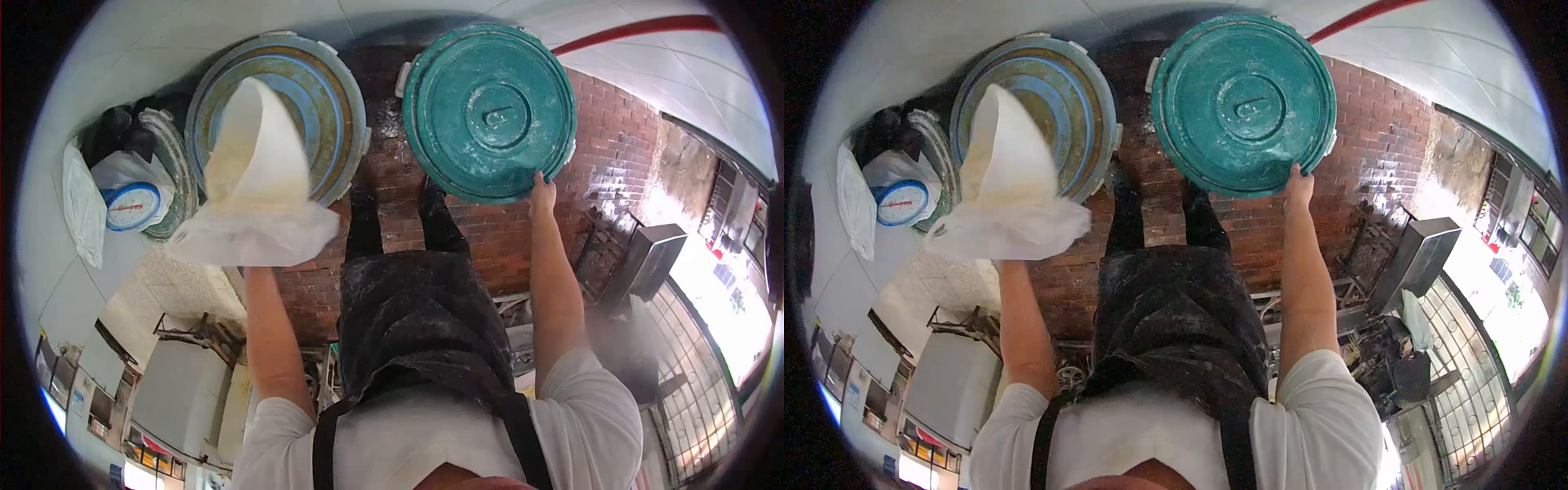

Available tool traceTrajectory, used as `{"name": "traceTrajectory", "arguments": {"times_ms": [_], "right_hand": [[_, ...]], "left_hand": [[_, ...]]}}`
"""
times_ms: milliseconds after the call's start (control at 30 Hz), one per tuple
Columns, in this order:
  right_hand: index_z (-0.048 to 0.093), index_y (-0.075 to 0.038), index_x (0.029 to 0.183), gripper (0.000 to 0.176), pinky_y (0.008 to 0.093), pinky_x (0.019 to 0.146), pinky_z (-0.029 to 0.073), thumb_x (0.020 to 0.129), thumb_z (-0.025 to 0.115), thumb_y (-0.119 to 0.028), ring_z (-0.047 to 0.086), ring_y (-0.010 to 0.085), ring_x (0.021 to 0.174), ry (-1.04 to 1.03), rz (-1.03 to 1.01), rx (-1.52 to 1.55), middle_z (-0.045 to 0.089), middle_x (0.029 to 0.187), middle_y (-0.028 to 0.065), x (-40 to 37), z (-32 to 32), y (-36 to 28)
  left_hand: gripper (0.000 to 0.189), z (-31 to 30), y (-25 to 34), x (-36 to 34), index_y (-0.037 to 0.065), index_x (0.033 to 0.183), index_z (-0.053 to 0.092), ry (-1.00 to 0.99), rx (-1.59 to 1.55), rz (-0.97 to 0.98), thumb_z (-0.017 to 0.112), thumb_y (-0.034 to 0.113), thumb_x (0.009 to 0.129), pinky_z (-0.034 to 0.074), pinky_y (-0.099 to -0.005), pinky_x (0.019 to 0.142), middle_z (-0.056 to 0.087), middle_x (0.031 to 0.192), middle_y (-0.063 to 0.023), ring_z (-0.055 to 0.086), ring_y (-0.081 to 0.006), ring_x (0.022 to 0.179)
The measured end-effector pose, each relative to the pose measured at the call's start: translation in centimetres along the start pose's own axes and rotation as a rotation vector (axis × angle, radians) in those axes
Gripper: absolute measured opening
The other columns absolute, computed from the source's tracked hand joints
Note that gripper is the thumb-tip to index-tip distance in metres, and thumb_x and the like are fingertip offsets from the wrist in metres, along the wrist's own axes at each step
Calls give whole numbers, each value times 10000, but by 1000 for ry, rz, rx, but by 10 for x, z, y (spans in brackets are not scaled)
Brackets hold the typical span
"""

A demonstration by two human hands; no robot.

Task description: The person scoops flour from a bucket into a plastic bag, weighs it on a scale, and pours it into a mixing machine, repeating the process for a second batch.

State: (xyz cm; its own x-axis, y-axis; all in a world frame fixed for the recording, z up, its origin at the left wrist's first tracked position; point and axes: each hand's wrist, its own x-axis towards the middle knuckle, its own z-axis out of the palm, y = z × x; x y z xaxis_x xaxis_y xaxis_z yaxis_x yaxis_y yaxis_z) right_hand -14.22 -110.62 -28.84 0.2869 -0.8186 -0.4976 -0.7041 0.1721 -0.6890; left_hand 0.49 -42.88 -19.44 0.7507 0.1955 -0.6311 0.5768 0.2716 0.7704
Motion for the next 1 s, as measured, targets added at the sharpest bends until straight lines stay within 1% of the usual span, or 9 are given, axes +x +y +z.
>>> {"name": "traceTrajectory", "arguments": {"times_ms": [133, 300, 333, 433, 467, 500, 700, 800, 1000], "right_hand": [[510, 139, 1202, 527, 475, 886, 473, 910, 676, -267, 603, 423, 1046, 56, -88, -388, 614, 1139, 310, -15, -6, -38], [478, 123, 1269, 562, 505, 984, 409, 919, 659, -278, 527, 479, 1130, 359, -919, -578, 574, 1154, 327, 51, -12, -77], [422, 112, 1372, 693, 478, 1034, 412, 941, 612, -396, 532, 475, 1176, 43, -677, -429, 568, 1226, 330, 45, -12, -114], [423, 99, 1394, 775, 450, 1050, 413, 949, 545, -524, 536, 447, 1221, -77, -530, -524, 555, 1286, 330, 119, -1, -117], [435, 100, 1388, 802, 446, 1057, 407, 946, 521, -564, 524, 443, 1242, -80, -526, -577, 549, 1300, 331, 131, 3, -127], [447, 100, 1382, 831, 442, 1064, 401, 943, 497, -604, 513, 439, 1264, -81, -520, -631, 544, 1313, 333, 134, 5, -128], [460, 98, 1379, 801, 407, 1070, 393, 946, 540, -571, 533, 385, 1260, -236, -267, -309, 552, 1343, 277, 72, 12, -147], [477, 79, 1378, 749, 391, 1022, 423, 945, 598, -521, 567, 318, 1195, -224, -381, -247, 590, 1285, 226, 19, 32, -149], [452, -12, 1405, 643, 411, 983, 480, 905, 722, -313, 545, 293, 1221, -745, -510, 69, 562, 1293, 189, -178, 123, -235]], "left_hand": [[426, 113, -45, 15, 35, 1330, 510, -295, 99, -74, 485, 311, 1007, 483, -436, 967, 614, 1220, -101, 590, -255, 1081], [463, 250, -117, 75, 24, 1313, 528, -731, 88, 4, 479, 366, 1005, 515, -438, 923, 651, 1158, -95, 641, -258, 997], [471, 260, -139, 86, 22, 1310, 531, -807, 52, 65, 477, 377, 1005, 521, -439, 914, 658, 1146, -94, 651, -259, 980], [423, 310, -63, 32, 15, 1293, 538, -736, 516, 160, 514, 320, 1001, 549, -422, 826, 643, 1152, -105, 642, -238, 968], [371, 323, -44, 22, 11, 1274, 559, -505, -179, -483, 600, 203, 959, 546, -394, 828, 643, 1156, -115, 646, -224, 975], [371, 325, -48, 23, 11, 1273, 559, -539, -95, -409, 601, 201, 958, 546, -394, 829, 643, 1156, -115, 646, -225, 977], [371, 274, -48, 6, 9, 1269, 562, -539, 166, -133, 610, 192, 950, 542, -394, 836, 643, 1157, -116, 644, -228, 983], [371, 199, -2, -16, 8, 1267, 563, -374, 252, -95, 614, 187, 946, 541, -395, 840, 643, 1158, -117, 644, -229, 986], [372, 27, 115, -45, 6, 1264, 565, 54, 364, 51, 622, 177, 939, 537, -395, 847, 643, 1159, -118, 642, -232, 993]]}}
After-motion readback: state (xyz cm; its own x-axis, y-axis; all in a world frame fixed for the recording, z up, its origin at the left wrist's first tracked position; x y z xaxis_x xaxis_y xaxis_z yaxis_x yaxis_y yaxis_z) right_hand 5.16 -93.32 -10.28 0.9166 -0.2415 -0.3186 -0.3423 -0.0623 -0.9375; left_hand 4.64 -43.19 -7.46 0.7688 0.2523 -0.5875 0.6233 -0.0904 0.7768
